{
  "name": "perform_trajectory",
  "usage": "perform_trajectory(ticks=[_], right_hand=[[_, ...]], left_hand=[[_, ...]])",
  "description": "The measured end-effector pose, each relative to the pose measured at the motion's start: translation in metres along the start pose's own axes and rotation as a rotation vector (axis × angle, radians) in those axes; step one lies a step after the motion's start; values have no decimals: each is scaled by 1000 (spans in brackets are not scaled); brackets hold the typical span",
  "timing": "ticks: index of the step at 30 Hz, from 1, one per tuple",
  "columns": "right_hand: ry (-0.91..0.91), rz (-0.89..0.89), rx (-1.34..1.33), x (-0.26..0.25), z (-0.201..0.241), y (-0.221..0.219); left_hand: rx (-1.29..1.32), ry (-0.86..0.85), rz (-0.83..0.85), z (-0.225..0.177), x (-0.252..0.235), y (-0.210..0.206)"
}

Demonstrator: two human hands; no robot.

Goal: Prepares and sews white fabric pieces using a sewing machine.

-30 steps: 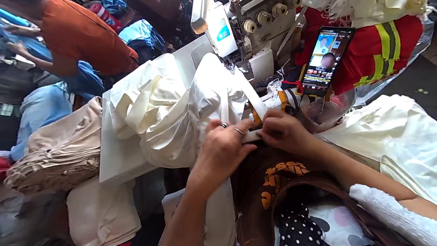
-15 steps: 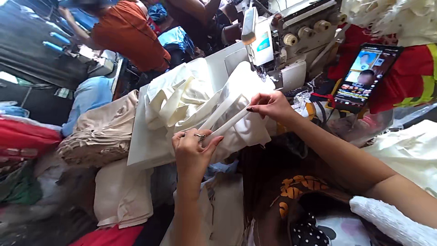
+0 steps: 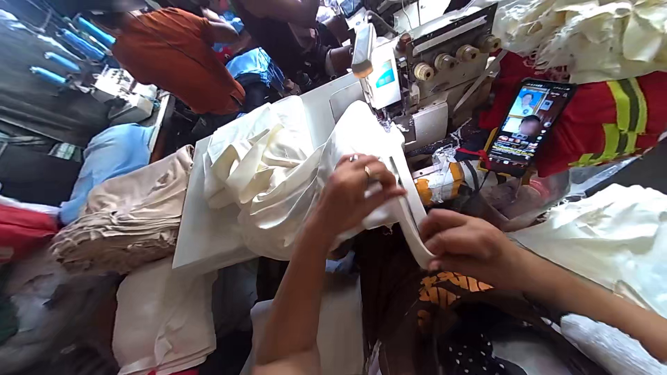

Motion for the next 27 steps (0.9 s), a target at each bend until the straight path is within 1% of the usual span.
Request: perform_trajectory(ticks=[2,4,6,7,9,10,11,12,13,14,15,16,17,19,21,23,24,25,27], right_hand=[[-13,-30,32,16,4,14],[-41,-49,107,28,3,31],[-89,-66,174,37,-3,47],[-122,-74,193,40,-9,53],[-187,-91,189,41,-21,63],[-209,-96,172,38,-27,65],[-218,-96,151,32,-31,65],[-216,-91,136,22,-34,64],[-203,-82,143,9,-36,61],[-179,-67,169,-6,-36,56],[-152,-52,204,-23,-37,50],[-122,-32,234,-40,-39,41],[-93,-2,253,-56,-41,30],[-45,85,254,-82,-44,5],[-62,210,169,-96,-42,-17],[-144,305,28,-99,-37,-27],[-164,299,-42,-99,-33,-27],[-156,259,-91,-100,-30,-25],[-80,159,-126,-102,-18,-17]], left_hand=[[-99,-19,56,46,-24,-10],[-388,3,164,89,-33,-16],[-670,86,260,113,-30,-8],[-764,176,297,116,-26,0],[-837,430,449,107,-6,12],[-806,505,533,92,8,9],[-697,528,589,71,20,-1],[-578,501,626,44,30,-17],[-497,431,640,13,35,-35],[-473,313,608,-17,36,-50],[-497,193,556,-43,35,-61],[-548,108,506,-61,33,-67],[-604,59,455,-73,28,-66],[-652,22,352,-85,17,-52],[-640,12,231,-88,10,-31],[-552,68,96,-83,8,-3],[-472,110,44,-74,9,11],[-379,164,28,-62,9,22],[-207,245,77,-35,12,30]])
Point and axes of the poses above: each hand's wrist, its own x-axis away from the middle knuckle, its own y-axis out of the back of the hand, z = x × y, the point moved 10 cm from there along -x, towards the middle knuckle, and after that the axes turned 14 degrees about x, right-handed, at the moved point
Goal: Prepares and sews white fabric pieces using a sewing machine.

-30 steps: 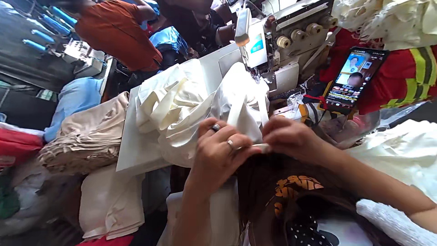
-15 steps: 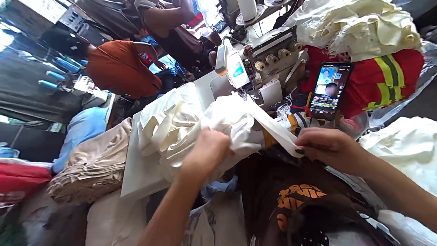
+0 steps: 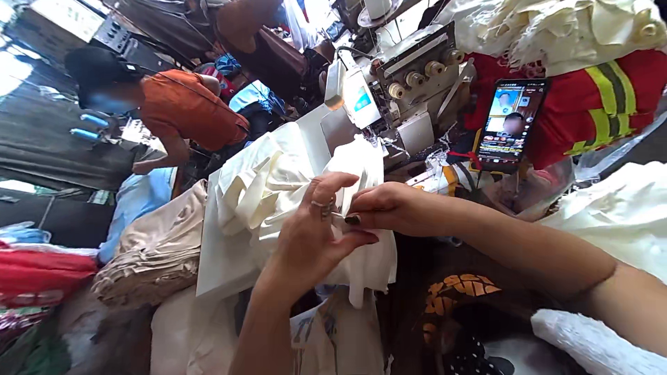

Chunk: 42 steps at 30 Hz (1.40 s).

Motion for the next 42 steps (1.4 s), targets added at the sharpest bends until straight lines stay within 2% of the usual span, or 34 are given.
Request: perform_trajectory(ticks=[3,5,7,10,12,14,17,21,25,30,33,36,38,42], right_hand=[[27,-32,81,0,14,4],[55,-72,124,3,12,7],[112,-164,277,8,2,14],[138,-266,655,18,-46,25],[39,-285,802,20,-92,40],[-69,-325,839,18,-121,62],[-57,-309,687,1,-125,66],[124,-221,334,-27,-74,34],[203,-208,266,-36,-38,18],[120,-218,223,-35,-36,18],[126,-174,212,-18,-30,21],[85,-203,170,20,-30,27],[24,-245,76,59,-46,23],[-100,-295,-156,114,-79,2]], left_hand=[[6,7,44,18,4,1],[-65,-7,9,16,9,13],[-73,-22,-32,16,15,30],[70,-40,-115,23,24,50],[199,-66,-155,26,27,54],[291,-96,-173,27,27,53],[406,-138,-182,27,25,54],[440,-171,-175,24,24,54],[416,-184,-154,18,24,52],[366,-205,-92,4,17,47],[308,-269,10,-17,-2,41],[184,-336,166,-29,-22,32],[82,-339,283,-18,-37,23],[48,-236,423,37,-61,12]])
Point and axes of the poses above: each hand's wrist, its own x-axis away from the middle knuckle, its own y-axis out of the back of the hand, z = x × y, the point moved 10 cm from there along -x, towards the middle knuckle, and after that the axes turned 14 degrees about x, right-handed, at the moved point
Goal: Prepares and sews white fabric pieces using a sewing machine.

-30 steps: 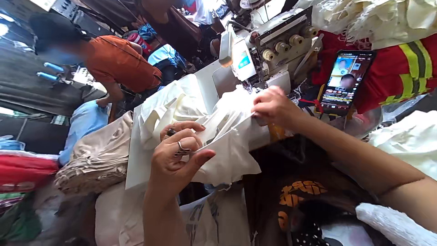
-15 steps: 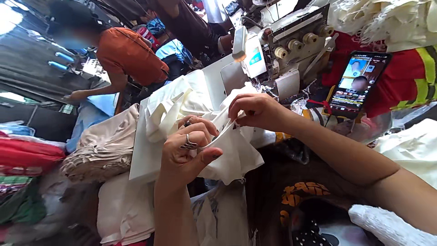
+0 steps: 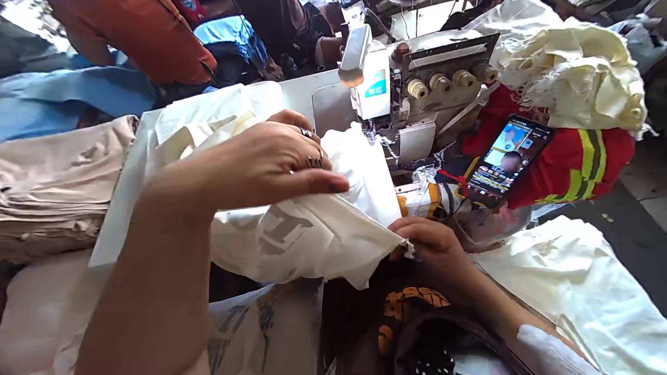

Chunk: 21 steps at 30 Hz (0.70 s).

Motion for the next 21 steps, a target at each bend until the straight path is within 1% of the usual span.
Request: perform_trajectory(ticks=[2,6,8,10,13,17,21], right_hand=[[-15,-23,-64,3,-7,0],[26,-48,-26,-18,-15,5],[17,-60,9,-32,-26,8],[-15,-74,20,-44,-39,11],[-22,-108,29,-62,-51,17],[17,-136,92,-79,-58,22],[46,-160,134,-84,-62,24]], left_hand=[[76,59,-12,30,-1,9],[332,140,-117,74,-1,33],[403,143,-140,83,-3,41],[417,89,-146,82,-8,47],[352,11,-136,74,-12,54],[153,-29,-112,59,-12,56],[-63,-8,-105,43,-16,45]])
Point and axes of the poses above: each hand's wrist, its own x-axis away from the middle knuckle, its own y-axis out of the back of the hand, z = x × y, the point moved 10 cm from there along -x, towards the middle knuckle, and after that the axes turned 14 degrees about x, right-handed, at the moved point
